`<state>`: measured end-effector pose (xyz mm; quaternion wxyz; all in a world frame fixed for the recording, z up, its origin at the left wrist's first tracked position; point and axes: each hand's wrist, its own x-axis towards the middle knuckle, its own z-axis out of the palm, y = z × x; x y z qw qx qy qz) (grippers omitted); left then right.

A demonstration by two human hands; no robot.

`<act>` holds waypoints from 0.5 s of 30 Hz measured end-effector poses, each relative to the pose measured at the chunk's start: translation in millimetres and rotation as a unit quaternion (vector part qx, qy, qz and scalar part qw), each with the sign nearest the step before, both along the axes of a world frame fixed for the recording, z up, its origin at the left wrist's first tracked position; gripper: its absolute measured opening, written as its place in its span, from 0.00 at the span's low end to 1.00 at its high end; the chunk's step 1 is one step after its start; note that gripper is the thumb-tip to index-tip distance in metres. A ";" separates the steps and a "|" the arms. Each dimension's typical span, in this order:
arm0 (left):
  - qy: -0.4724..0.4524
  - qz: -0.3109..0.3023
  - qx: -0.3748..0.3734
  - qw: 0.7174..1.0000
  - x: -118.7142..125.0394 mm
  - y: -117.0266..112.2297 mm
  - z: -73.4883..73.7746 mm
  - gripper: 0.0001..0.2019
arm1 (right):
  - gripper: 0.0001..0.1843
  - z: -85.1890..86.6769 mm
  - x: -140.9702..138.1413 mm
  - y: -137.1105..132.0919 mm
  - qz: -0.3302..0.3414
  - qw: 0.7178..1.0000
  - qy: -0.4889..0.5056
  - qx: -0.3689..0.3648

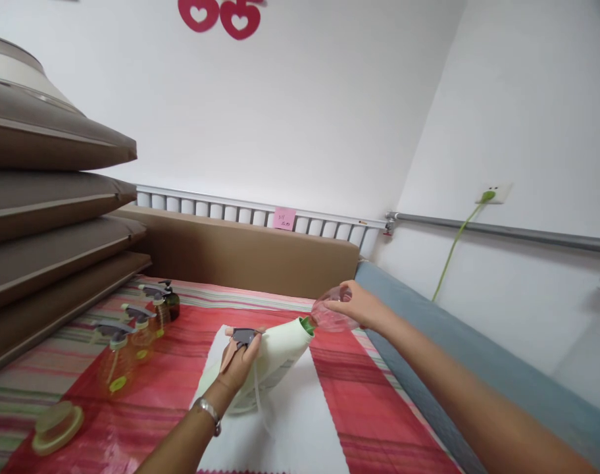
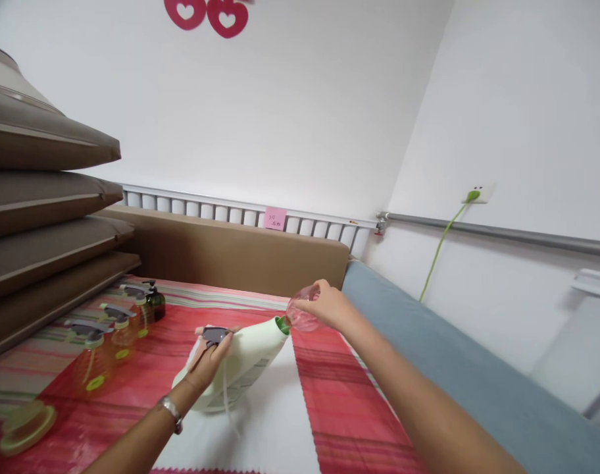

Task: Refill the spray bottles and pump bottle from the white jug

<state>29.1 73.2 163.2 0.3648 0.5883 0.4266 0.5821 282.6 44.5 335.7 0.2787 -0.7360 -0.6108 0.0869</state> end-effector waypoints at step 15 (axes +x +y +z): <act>-0.054 -0.011 -0.033 0.998 -6.0 0.1 -4.1 0.13 | 0.31 14.2 -98.9 -13.2 0.065 0.936 -0.345 -0.028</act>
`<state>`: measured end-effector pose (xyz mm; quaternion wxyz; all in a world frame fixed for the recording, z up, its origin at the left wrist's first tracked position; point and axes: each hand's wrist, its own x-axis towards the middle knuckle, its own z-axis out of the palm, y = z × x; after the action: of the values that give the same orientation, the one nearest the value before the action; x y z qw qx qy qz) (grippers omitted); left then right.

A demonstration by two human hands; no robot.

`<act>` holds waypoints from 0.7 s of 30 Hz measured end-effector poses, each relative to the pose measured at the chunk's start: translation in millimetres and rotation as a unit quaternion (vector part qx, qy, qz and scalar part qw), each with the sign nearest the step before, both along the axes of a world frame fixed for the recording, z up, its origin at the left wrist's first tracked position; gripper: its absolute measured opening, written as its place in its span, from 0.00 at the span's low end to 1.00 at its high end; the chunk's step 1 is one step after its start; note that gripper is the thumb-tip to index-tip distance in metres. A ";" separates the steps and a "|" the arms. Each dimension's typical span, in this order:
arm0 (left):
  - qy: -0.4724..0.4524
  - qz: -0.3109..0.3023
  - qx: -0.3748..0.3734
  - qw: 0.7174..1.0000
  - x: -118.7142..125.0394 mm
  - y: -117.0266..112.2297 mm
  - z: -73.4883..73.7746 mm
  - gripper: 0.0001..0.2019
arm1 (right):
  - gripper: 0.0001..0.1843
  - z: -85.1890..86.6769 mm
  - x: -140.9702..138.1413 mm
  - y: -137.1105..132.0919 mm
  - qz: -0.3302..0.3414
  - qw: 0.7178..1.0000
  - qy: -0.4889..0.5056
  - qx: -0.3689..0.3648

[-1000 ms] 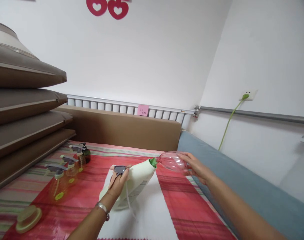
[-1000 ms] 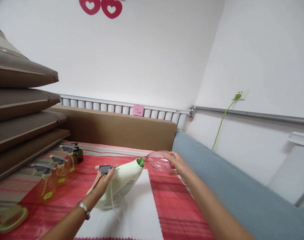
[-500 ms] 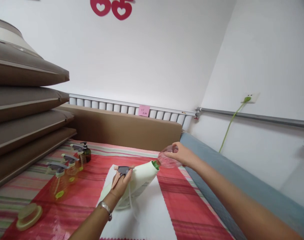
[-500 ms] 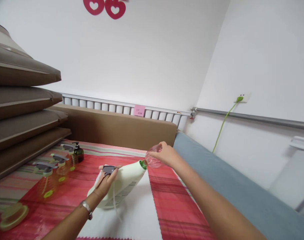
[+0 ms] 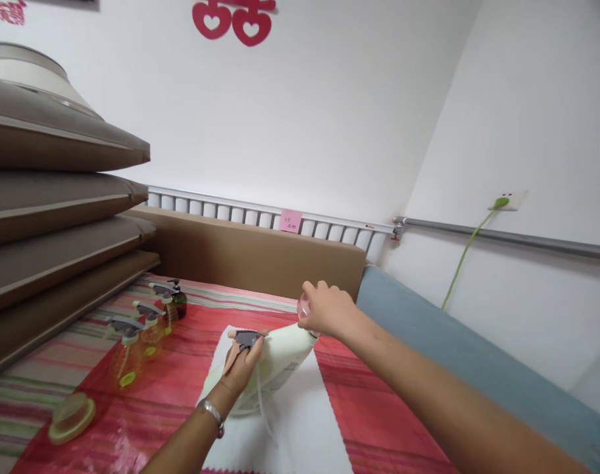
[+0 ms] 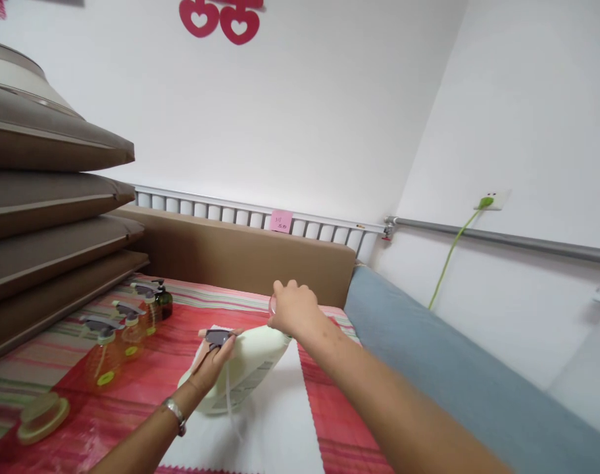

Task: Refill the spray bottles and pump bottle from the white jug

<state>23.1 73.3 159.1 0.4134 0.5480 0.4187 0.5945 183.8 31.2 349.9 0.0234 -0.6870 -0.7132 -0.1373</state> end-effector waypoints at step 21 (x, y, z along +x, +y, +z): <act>-0.184 0.013 -0.072 0.980 -68.6 2.6 -36.2 0.27 | 0.22 -114.5 83.8 -25.1 -0.005 0.540 0.841 -0.010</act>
<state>-45.5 75.9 122.9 0.5140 0.3925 0.3846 0.6587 267.5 6.1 235.4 0.6053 -0.4902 -0.3637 0.5109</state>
